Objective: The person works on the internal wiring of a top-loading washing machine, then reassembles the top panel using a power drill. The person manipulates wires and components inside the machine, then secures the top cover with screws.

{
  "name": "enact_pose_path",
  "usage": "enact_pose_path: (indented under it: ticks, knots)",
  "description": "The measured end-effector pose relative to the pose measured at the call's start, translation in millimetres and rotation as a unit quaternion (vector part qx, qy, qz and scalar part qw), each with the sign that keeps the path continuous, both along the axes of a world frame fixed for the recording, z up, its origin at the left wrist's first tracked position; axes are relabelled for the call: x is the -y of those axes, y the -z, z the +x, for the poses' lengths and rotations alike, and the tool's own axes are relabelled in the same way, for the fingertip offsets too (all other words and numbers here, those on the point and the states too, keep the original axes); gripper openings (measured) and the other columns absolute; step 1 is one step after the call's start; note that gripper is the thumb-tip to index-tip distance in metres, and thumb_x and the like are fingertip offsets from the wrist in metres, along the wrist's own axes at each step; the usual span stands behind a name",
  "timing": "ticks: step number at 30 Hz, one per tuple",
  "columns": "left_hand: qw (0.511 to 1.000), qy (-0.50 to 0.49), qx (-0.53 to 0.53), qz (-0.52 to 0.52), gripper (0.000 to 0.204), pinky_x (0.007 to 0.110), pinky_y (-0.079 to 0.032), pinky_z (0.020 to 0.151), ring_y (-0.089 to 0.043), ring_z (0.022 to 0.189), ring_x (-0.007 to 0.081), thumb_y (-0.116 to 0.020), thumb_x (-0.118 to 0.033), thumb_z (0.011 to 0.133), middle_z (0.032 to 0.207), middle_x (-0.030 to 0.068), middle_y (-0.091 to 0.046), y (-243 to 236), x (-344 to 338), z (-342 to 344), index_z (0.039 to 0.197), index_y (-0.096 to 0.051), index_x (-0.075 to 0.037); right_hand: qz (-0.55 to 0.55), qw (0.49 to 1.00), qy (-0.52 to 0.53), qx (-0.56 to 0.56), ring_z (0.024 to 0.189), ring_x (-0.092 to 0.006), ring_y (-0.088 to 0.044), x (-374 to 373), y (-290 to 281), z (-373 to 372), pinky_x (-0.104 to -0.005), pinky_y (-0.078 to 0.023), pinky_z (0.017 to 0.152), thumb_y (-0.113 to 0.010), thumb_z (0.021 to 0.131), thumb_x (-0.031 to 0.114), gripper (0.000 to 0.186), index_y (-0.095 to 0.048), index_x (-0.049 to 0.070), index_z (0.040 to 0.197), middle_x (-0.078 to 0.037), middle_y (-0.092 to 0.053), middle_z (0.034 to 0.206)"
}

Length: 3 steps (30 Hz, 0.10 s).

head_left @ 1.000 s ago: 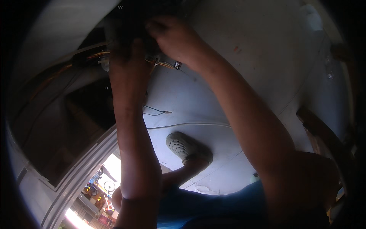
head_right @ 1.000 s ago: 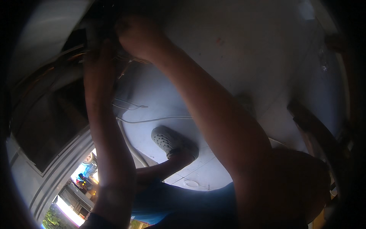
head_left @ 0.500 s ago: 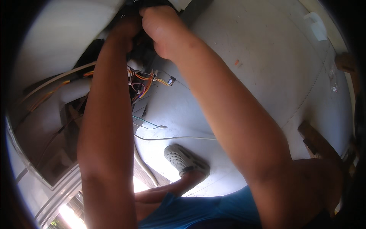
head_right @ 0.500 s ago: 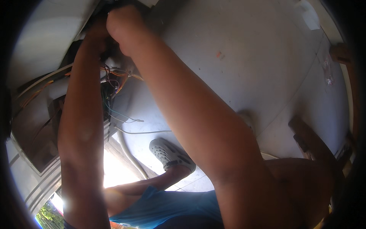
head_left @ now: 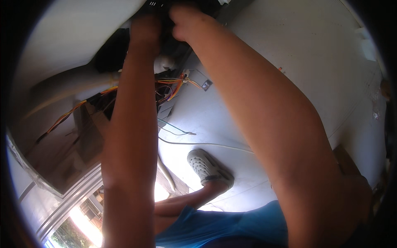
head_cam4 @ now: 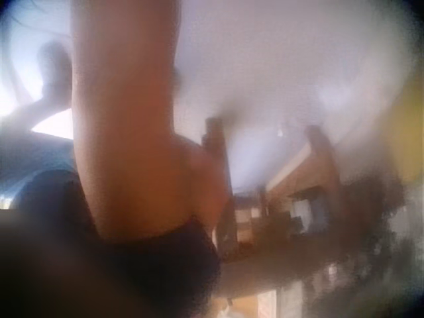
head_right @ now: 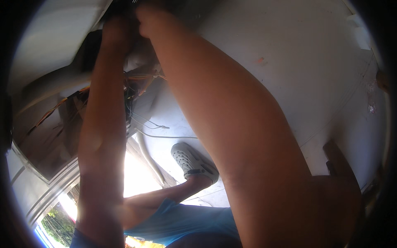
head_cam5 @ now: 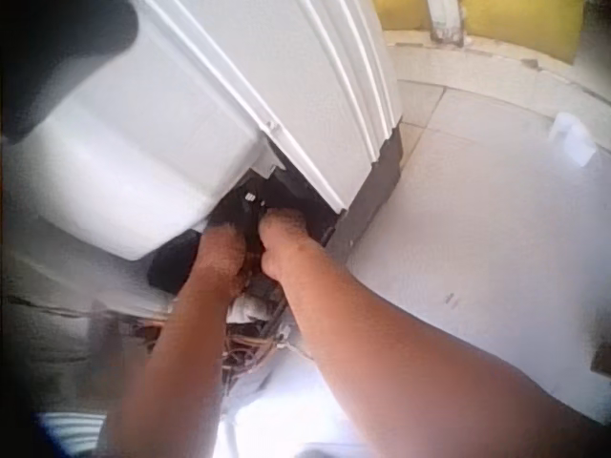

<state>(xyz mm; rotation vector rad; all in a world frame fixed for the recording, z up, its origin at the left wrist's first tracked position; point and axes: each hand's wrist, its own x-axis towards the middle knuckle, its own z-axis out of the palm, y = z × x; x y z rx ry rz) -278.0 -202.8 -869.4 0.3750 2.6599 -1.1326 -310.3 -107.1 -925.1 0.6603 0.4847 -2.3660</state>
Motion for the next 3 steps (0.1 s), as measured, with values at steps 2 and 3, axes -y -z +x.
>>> enact_pose_path:
  ticks: [2, 3]
  knots:
    - [0.905, -0.08, -0.113, 0.402, 0.032, 0.04, -0.057, 0.092, -0.071, 0.109, 0.029, -0.077, -0.015, 0.08, 0.11, 0.018, -0.074, -22.6, -18.0, 47.4, 0.11, -0.07, -0.008, -0.055, 0.998, 0.024, 0.015, 0.1, -0.0371, -0.07, 7.5, 2.2, -1.6, -0.0483, -0.057, 0.086, -0.05, 0.103, 0.02, 0.037, -0.06, -0.004, 0.128, -0.022, -0.068, 0.115]
    - [0.655, -0.213, -0.166, 0.705, 0.028, 0.039, -0.056, 0.092, -0.071, 0.107, 0.0284, -0.076, -0.017, 0.082, 0.108, 0.0165, -0.074, -32.5, -31.8, 67.4, 0.108, -0.071, -0.008, 0.018, 0.999, -0.007, 0.045, 0.102, -0.0368, -0.069, 11.1, -1.6, -9.0, -0.0495, -0.057, 0.084, -0.049, 0.105, 0.022, 0.037, -0.06, -0.003, 0.131, -0.02, -0.067, 0.115]
